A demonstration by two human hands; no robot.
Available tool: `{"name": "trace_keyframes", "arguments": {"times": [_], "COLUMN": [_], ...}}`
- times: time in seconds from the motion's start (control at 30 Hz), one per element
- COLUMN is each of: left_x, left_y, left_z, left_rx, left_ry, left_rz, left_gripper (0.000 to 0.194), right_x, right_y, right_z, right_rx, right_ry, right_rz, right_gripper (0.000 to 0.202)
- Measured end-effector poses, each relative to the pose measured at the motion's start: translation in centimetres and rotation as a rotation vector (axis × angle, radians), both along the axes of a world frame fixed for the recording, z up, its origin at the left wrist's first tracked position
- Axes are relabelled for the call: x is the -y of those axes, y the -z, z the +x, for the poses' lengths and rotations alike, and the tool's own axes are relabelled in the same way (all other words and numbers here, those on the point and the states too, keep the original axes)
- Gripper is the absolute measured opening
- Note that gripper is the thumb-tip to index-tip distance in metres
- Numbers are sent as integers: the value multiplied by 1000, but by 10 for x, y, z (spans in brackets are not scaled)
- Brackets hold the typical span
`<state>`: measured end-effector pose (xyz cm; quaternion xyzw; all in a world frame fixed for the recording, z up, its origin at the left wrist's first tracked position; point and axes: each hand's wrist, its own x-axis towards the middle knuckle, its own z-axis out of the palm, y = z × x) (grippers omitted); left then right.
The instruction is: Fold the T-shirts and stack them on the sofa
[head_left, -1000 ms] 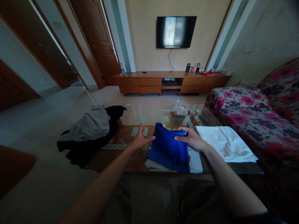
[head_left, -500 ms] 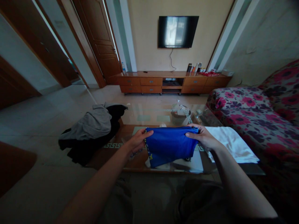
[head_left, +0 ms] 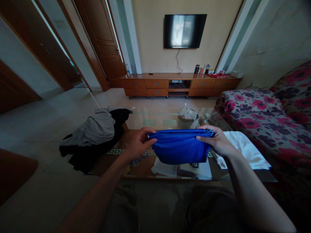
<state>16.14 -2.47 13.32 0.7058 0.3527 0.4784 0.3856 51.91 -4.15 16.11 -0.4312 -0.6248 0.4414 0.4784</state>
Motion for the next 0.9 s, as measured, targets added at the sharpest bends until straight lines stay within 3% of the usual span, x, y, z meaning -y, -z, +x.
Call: {"name": "trace_keyframes", "arguments": {"times": [0.1, 0.33, 0.6, 0.8, 0.9], "left_x": [4, 7, 19, 24, 22], "left_y": [-3, 0, -13, -17, -19], "left_z": [0, -2, 2, -3, -10], "left_rx": [-161, -255, -464, -561, -530], "left_ry": [73, 113, 197, 324, 302], "left_rz": [52, -15, 166, 160, 180], "left_gripper": [17, 27, 21, 29, 31], "right_x": [1, 13, 31, 29, 28], "right_y": [-3, -20, -41, -40, -39], "right_z": [0, -1, -10, -6, -3], "right_rx": [10, 135, 261, 305, 331], "right_ry": [3, -5, -21, -34, -21], "right_rz": [-10, 78, 181, 197, 207], "right_gripper": [39, 41, 30, 31, 32]}}
